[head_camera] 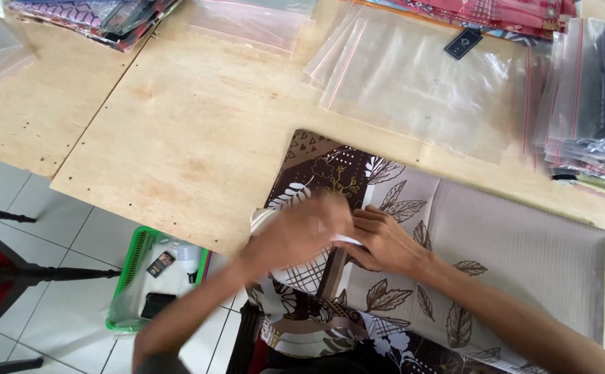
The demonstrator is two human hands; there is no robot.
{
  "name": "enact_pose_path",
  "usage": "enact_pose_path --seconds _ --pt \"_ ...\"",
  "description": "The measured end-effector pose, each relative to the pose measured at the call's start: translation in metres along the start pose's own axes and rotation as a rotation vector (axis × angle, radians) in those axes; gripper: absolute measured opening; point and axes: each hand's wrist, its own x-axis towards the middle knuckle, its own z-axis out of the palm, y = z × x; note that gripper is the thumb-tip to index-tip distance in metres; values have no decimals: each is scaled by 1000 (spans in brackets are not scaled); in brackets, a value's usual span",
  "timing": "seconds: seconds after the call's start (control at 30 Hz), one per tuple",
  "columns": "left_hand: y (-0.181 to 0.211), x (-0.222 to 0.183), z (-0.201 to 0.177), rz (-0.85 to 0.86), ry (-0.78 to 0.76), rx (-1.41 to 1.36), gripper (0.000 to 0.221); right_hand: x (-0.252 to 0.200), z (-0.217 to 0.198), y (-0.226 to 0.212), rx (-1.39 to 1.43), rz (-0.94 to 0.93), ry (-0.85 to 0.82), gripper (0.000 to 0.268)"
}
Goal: A person uses a lint roller to remove debris from a piece of patterned fabric on a wooden workbench.
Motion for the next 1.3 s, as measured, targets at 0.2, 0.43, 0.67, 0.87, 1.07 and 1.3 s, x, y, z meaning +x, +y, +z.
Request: enact_pose_path --seconds 0.2,0.43,0.67,0.87,1.07,1.3 --pt "12 -59 27 148 -366 485 58 42 -38 8 22 0 -69 24" --pt "3 -63 30 65 -341 340 38 62 -33 97 -227 203 38 35" --pt "-1 -53 17 -303 -23 -156 39 50 -27 30 115 506 323 32" --pt "-9 -56 26 -265 433 -448 57 17 -18 -114 386 541 58 26" --pt "17 -45 19 -449 261 -164 72 5 20 -185 610 652 241 22" --pt "6 -46 34 -269 -24 564 53 -104 43 -199 465 1202 469 35"
